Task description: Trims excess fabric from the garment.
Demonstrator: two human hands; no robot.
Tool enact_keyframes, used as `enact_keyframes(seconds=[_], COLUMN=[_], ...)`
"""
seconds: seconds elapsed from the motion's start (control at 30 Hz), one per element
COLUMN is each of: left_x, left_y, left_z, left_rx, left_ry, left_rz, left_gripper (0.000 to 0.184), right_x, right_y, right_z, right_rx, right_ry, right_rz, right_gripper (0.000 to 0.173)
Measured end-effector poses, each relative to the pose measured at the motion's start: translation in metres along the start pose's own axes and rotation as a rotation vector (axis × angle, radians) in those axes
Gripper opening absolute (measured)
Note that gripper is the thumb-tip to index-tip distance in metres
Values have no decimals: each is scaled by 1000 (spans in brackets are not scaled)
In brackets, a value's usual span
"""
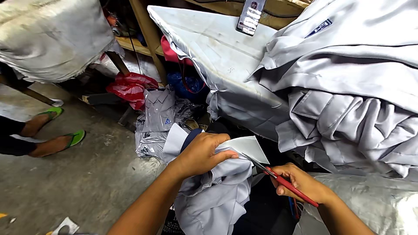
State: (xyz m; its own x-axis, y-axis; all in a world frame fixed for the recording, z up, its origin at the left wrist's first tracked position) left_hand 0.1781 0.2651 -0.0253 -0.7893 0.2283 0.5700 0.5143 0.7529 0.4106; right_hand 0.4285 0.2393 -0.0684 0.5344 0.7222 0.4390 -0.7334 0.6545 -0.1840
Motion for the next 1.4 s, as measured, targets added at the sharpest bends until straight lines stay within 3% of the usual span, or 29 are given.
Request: enact_keyframes(seconds=[0.47, 0.8, 1.07, 1.4], left_x=[-5, -15, -11, -12], left_y=[4, 8, -6, -6], left_z=[-1, 1, 14, 14], left_rx=[-38, -5, 84, 102], left_ry=[-39, -147, -17, -73], left_rz=[70, 175, 201, 255], left_gripper=[34, 34, 35, 34], right_x=[-11, -23, -21, -19], right_y=[4, 9, 8, 8], right_z=[-3, -4, -12, -11], right_rx=[2, 2, -12, -15], right_ry=[35, 82, 102, 79], right_rz=[-28, -22, -79, -41], right_gripper=[56, 61, 58, 57])
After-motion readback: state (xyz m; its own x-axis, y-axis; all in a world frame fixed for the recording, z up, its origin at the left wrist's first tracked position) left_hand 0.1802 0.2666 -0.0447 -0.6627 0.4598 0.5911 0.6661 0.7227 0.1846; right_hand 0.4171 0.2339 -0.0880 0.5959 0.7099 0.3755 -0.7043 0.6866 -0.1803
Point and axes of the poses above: each hand's wrist, its own y-axis towards the middle knuckle, its own x-axis out of the back of the hand, z = x × y, the point moved 7 cm from there along y, towards the middle knuckle, and after that the axes turned 5 degrees about -x, right-handed, at the moved point
